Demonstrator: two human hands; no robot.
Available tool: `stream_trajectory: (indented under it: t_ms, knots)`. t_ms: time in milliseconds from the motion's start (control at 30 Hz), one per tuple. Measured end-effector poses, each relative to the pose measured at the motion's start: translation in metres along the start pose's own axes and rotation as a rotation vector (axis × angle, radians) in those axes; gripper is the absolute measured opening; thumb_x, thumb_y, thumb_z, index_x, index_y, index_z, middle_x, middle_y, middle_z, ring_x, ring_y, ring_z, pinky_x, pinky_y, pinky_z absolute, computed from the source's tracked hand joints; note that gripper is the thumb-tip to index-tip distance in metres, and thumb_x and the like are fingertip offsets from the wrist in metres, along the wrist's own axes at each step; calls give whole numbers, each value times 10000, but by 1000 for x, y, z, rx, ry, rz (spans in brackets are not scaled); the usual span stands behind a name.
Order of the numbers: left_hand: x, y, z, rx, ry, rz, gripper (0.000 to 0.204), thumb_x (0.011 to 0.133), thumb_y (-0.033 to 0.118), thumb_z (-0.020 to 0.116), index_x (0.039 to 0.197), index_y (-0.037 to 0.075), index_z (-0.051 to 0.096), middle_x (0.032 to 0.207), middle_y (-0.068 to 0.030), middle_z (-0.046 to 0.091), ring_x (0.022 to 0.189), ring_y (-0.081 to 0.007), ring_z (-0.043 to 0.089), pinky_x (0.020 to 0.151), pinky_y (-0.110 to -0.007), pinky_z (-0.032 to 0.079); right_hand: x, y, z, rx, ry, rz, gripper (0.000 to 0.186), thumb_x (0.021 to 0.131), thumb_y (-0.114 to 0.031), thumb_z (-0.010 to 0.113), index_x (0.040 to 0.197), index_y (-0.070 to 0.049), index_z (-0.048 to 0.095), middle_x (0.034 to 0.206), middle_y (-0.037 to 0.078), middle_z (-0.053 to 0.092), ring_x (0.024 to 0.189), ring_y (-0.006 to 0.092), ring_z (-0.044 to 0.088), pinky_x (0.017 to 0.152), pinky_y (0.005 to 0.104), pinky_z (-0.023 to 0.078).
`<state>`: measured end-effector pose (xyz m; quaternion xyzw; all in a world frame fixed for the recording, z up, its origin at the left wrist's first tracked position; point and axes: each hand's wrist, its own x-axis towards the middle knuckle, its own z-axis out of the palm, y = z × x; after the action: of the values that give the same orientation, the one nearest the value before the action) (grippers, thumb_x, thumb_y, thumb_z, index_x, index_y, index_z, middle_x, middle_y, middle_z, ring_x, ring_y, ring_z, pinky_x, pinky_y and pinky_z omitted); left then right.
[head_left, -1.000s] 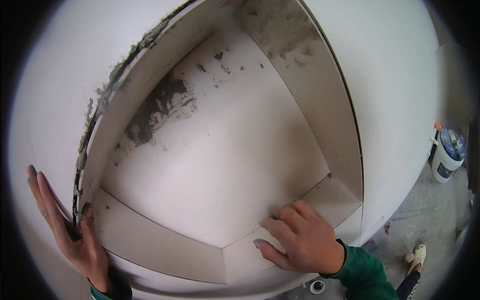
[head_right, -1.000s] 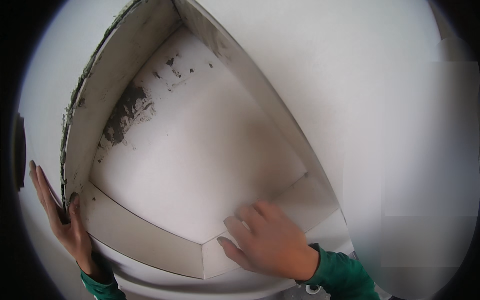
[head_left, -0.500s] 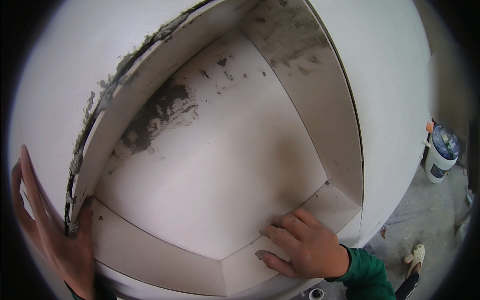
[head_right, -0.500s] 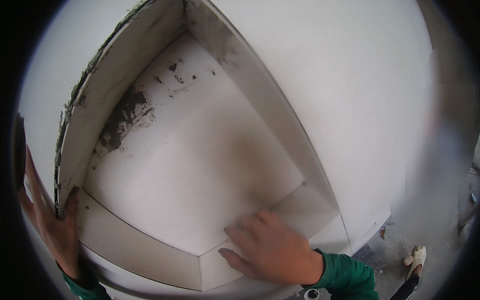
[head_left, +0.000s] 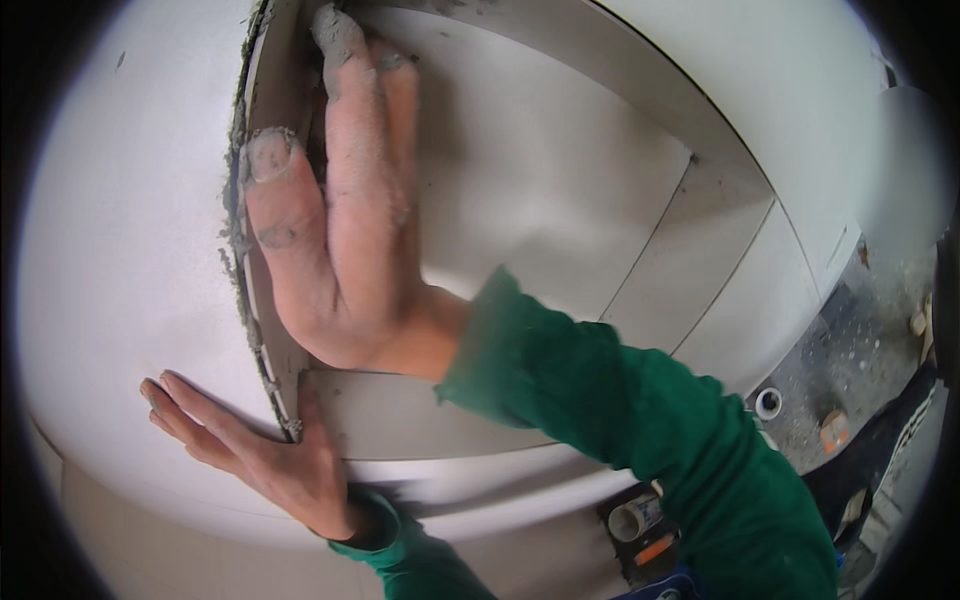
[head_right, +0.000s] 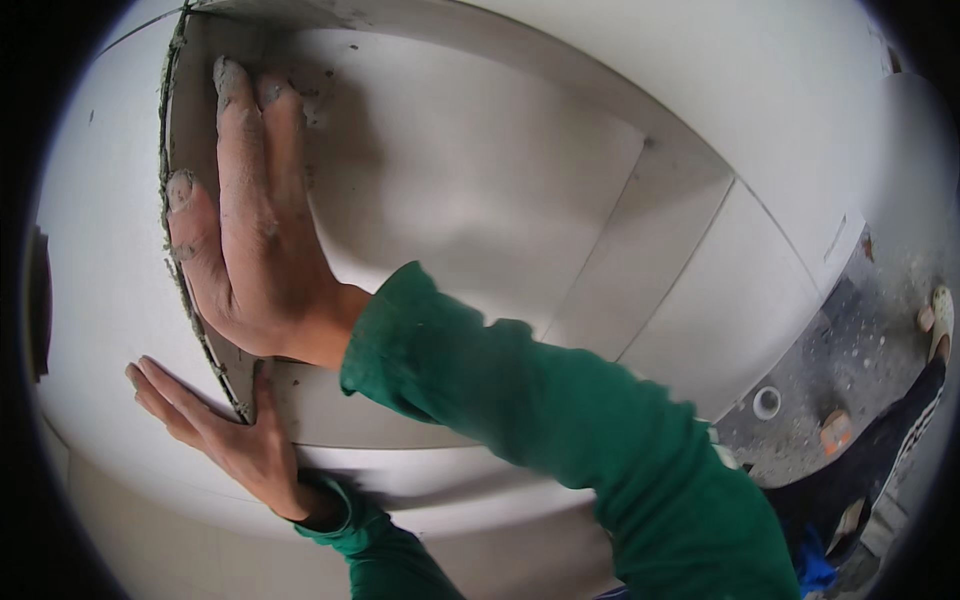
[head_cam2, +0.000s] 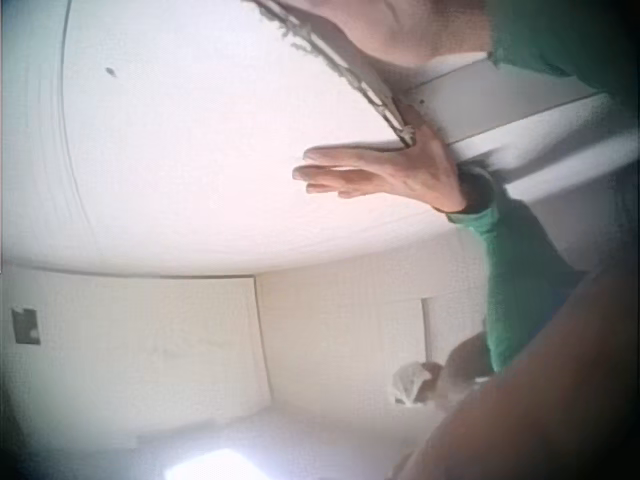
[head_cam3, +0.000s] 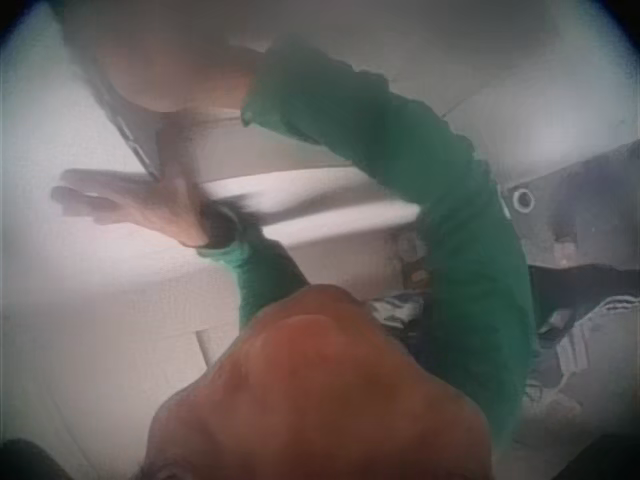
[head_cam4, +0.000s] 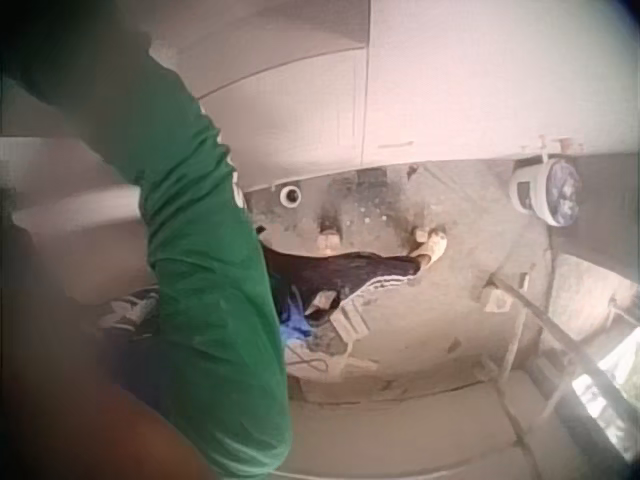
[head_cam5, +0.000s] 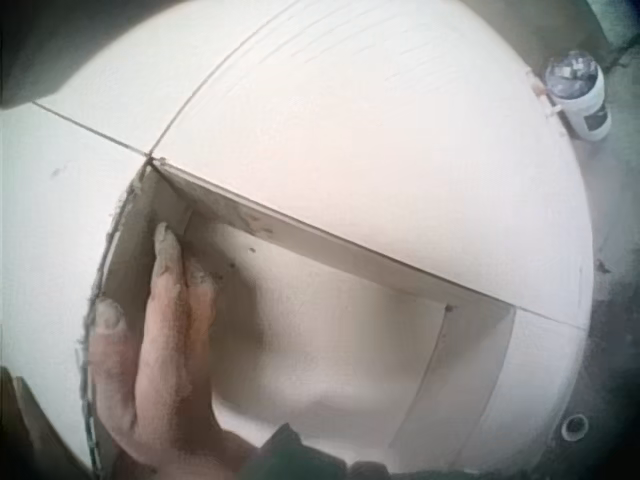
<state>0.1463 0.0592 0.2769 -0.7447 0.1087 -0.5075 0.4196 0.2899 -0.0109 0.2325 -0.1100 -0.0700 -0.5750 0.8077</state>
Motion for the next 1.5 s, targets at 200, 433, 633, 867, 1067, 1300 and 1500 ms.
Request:
stream_trajectory:
  t_ms: [200, 433, 633, 867, 1067, 1300, 1500]
  knots:
    - [4, -2, -1, -1, -4, 12, 1042, 643, 249, 840, 1526, 62, 318, 1580, -176, 287, 1454, -414, 249, 1174, -559, 217, 0, 22, 18, 173, 189, -54, 611, 911, -174, 404, 1366, 221, 300, 1319, 402, 362, 1168, 473, 388, 1062, 535, 289]
    - [7, -24, -6, -111, 66, 50, 929, 733, 303, 824, 1504, 50, 372, 1554, -195, 322, 1438, -403, 290, 1149, -547, 258, 9, 36, 38, 104, 242, -111, 604, 967, -247, 396, 1361, 208, 340, 1273, 307, 460, 1173, 386, 446, 1045, 430, 334]
    - [7, -8, 6, -114, 108, 29, 918, 747, 391, 820, 1491, 54, 400, 1527, -222, 357, 1410, -412, 342, 1115, -564, 314, 14, 45, 39, 112, 198, -102, 605, 973, -254, 395, 1370, 198, 334, 1286, 300, 454, 1184, 379, 442, 1052, 427, 329]
    - [8, -2, -8, 61, 55, 17, 1029, 739, 475, 790, 1525, 21, 307, 1544, -238, 325, 1418, -428, 332, 1122, -565, 306, -18, 29, 38, 195, 149, -31, 606, 980, -263, 393, 1380, 188, 328, 1302, 292, 446, 1198, 372, 437, 1060, 424, 324]
    - [4, 0, -13, 89, 36, -42, 1023, 679, 292, 772, 1545, 51, 283, 1561, -223, 317, 1437, -409, 314, 1152, -540, 272, -44, 11, 29, 217, 79, -24, 608, 985, -271, 392, 1388, 179, 322, 1315, 285, 440, 1209, 365, 432, 1068, 421, 320]
    - [2, 3, -23, 23, 0, -103, 1035, 672, 285, 774, 1544, 39, 274, 1578, -206, 298, 1454, -391, 286, 1176, -524, 236, -53, 0, 33, 223, 39, -30, 609, 992, -280, 390, 1398, 168, 315, 1331, 277, 433, 1222, 358, 427, 1076, 418, 314]
    - [4, -1, -32, 60, -54, -75, 1048, 655, 269, 824, 1534, 39, 301, 1575, -196, 313, 1457, -381, 291, 1174, -523, 252, -50, 3, 29, 194, -3, -54, 611, 998, -287, 389, 1407, 159, 310, 1344, 271, 427, 1234, 351, 423, 1083, 415, 310]
